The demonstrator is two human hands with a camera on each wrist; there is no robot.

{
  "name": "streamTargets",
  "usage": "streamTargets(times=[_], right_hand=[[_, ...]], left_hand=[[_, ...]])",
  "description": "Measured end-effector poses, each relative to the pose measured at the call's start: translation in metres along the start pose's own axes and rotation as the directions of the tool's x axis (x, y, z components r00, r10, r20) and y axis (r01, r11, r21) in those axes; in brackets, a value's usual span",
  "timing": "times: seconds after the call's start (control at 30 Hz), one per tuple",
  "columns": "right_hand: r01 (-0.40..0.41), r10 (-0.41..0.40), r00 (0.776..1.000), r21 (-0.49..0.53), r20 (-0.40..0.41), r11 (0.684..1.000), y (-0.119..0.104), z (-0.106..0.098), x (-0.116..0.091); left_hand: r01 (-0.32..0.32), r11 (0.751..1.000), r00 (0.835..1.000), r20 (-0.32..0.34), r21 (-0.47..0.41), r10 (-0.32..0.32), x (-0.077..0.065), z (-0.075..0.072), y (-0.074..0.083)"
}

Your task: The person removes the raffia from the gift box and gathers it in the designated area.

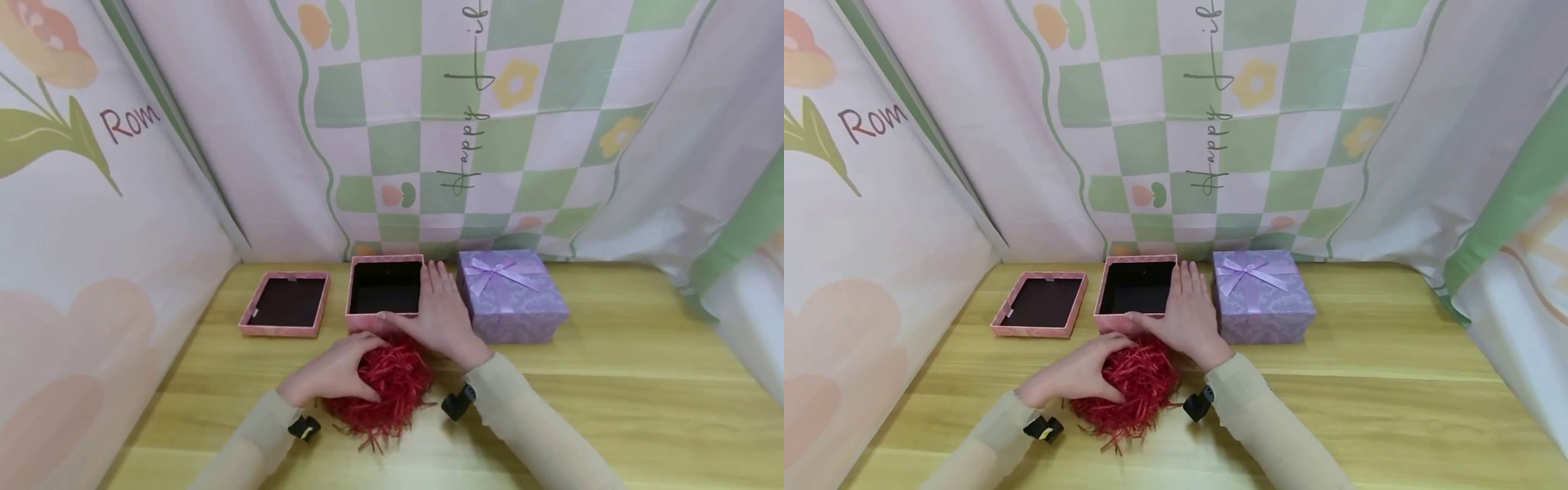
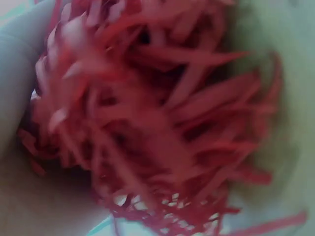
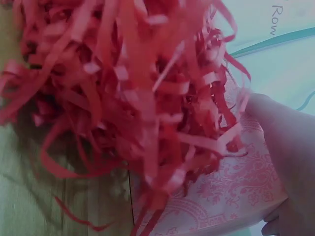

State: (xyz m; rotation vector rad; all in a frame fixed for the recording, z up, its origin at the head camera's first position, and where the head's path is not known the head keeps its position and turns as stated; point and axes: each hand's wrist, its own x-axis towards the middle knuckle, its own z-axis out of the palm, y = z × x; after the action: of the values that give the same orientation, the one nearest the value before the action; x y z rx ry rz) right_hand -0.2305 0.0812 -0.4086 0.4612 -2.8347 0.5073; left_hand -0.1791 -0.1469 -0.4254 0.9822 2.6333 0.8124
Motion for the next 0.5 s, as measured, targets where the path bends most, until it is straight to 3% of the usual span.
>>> streamTargets(times=[0.23, 0.5], right_hand=[[-0.003, 0.003, 1.000, 0.009, 0.001, 1.000, -0.001, 0.000, 0.000], [-0.013, 0.012, 1.000, 0.026, 0.015, 1.000, -0.002, -0.002, 0.000]], left_hand=[[0.027, 0.994, 1.000, 0.001, -0.101, -0.027, -0.009, -0.023, 0.006], [-0.048, 0.984, 0.994, -0.109, -0.170, 0.029, -0.016, -0.043, 0.013]])
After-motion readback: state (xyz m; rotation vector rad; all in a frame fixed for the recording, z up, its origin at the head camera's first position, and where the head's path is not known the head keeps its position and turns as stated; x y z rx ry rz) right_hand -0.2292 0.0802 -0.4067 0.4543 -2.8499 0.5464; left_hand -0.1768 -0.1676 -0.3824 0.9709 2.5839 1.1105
